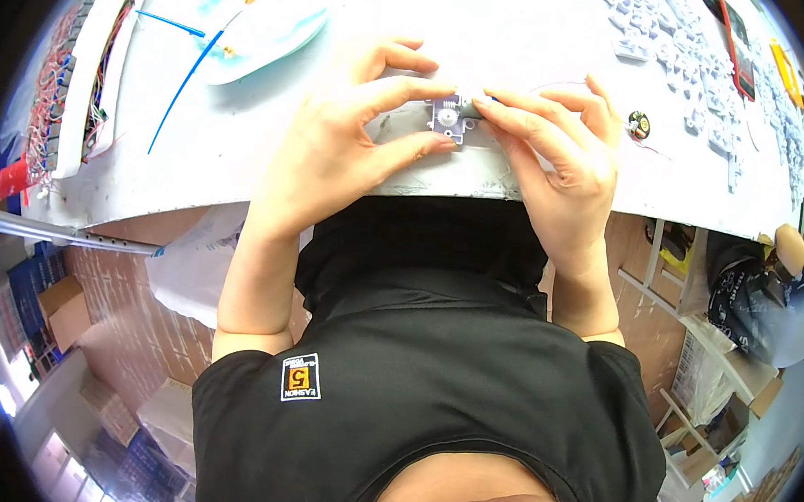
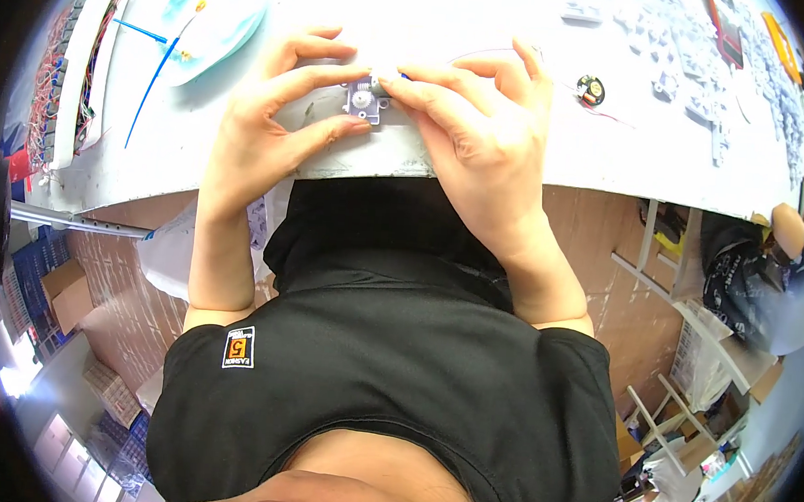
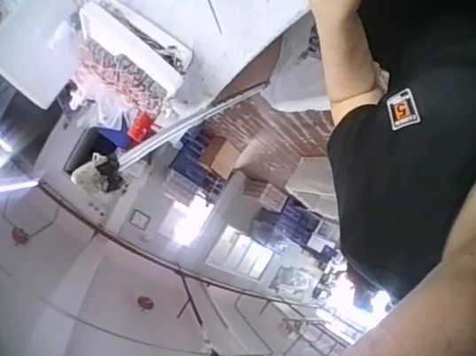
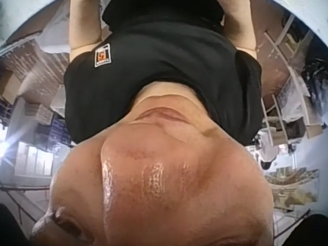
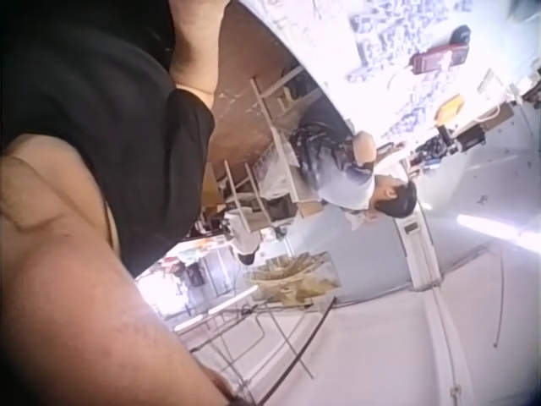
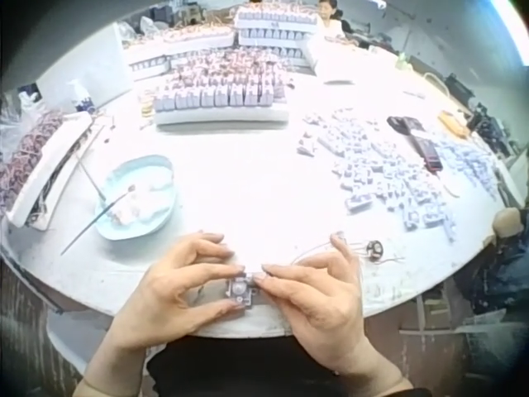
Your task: Assemble small electronic motors and plastic housing parts on a workbench.
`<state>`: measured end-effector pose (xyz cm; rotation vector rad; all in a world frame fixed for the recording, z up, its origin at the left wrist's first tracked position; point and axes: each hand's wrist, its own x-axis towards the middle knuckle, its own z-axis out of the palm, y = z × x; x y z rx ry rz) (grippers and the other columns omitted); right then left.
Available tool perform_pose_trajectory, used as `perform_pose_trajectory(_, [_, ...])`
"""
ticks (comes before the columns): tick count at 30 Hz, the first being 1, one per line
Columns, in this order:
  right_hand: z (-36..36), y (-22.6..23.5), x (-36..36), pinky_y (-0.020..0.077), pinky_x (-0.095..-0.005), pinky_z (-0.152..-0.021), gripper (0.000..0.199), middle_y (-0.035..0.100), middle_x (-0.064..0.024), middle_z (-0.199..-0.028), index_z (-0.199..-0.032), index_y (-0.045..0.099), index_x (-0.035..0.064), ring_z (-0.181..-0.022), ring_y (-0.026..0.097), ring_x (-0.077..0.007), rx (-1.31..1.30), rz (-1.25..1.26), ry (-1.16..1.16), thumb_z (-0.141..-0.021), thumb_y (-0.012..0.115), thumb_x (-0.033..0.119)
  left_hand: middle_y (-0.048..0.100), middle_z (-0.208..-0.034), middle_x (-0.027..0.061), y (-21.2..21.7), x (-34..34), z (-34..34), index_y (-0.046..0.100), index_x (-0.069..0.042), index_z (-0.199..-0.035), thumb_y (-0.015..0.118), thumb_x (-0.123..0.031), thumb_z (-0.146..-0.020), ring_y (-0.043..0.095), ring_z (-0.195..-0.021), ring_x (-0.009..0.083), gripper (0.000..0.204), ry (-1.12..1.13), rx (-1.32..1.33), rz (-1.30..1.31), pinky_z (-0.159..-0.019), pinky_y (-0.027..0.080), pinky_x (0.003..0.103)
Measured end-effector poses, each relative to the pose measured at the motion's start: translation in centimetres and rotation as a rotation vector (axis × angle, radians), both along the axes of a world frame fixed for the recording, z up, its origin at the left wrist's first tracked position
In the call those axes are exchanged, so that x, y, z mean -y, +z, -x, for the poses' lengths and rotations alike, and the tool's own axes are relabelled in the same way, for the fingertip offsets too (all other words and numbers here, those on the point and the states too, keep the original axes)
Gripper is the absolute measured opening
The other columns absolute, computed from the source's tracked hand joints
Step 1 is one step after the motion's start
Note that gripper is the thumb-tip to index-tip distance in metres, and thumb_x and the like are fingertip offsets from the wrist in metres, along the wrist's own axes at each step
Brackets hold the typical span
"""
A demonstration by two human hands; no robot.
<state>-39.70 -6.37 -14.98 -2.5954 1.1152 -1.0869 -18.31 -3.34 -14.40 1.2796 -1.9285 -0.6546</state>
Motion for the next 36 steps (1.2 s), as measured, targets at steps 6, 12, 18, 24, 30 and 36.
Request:
perform_pose_trajectory(6, [-0.1,1.1,-0.6,0.0296,-0.0416,-0.107,0.028,0.070,0.0046,-0.106,-0.101,0.074,0.0184,-0.111,0.055,-0.0207,-0.117,0.004,-0.022,-0.074,0.075,0.011,0.059,-0.118,0.0114,0.0,-0.1,-0.2,0.070,-0.006,-0.110,0.079,-0.006,-0.070,0.049,-0.125,0.0285,0.041,0.003,0.010,0.007,-0.103,0.040,0.039])
perform_pose_trajectory(12, [-0.2,1.1,-0.6,0.0283,-0.0416,-0.108,0.023,0.069,0.0050,-0.107,-0.099,0.074,0.0181,-0.117,0.054,-0.0219,-0.109,0.017,-0.017,-0.077,0.074,0.012,0.061,-0.115,0.0123,1.0,-0.3,-0.8,0.068,-0.003,-0.110,0.077,-0.003,-0.072,0.052,-0.122,0.0283,0.039,0.019,-0.029,0.077,-0.102,0.041,0.039])
perform_pose_trajectory(18, [-0.4,1.1,-0.6,0.0280,-0.0421,-0.108,0.020,0.070,0.0030,-0.106,-0.097,0.073,0.0162,-0.118,0.053,-0.0230,-0.050,0.014,-0.003,-0.078,0.073,0.011,0.064,-0.093,0.0177,2.3,-4.3,-5.7,0.062,0.008,-0.103,0.053,0.006,-0.089,0.063,-0.080,0.0199,0.017,0.399,-0.368,0.523,-0.076,0.052,0.031])
perform_pose_trajectory(24, [-0.1,0.7,-0.5,0.0279,-0.0449,-0.108,0.021,0.068,0.0048,-0.103,-0.096,0.072,0.0146,-0.114,0.055,-0.0214,-0.002,0.040,-0.011,-0.075,0.075,0.012,0.064,-0.095,0.0180,1.1,-6.6,-7.0,0.046,0.005,-0.129,0.048,-0.018,-0.098,0.064,-0.075,0.0164,0.038,0.493,-0.982,-0.319,-0.068,0.055,0.029])
perform_pose_trajectory(30, [-0.4,0.9,-0.5,0.0298,-0.0445,-0.107,0.019,0.068,0.0040,-0.104,-0.096,0.072,0.0147,-0.114,0.055,-0.0218,-0.007,0.024,-0.008,-0.077,0.074,0.013,0.057,-0.116,0.0238,0.8,-6.2,-11.1,0.046,0.013,-0.123,0.050,-0.008,-0.097,0.059,-0.109,0.0220,0.034,0.662,-1.545,-0.223,-0.088,0.057,0.029])
perform_pose_trajectory(36, [-0.4,0.9,-0.5,0.0307,-0.0451,-0.107,0.019,0.068,0.0037,-0.104,-0.097,0.072,0.0141,-0.113,0.055,-0.0228,0.010,0.029,0.003,-0.078,0.073,0.013,0.060,-0.113,0.0220,-0.3,-4.7,-13.4,0.048,0.014,-0.118,0.054,-0.004,-0.095,0.062,-0.107,0.0229,0.030,0.534,-1.766,-0.316,-0.093,0.055,0.026])
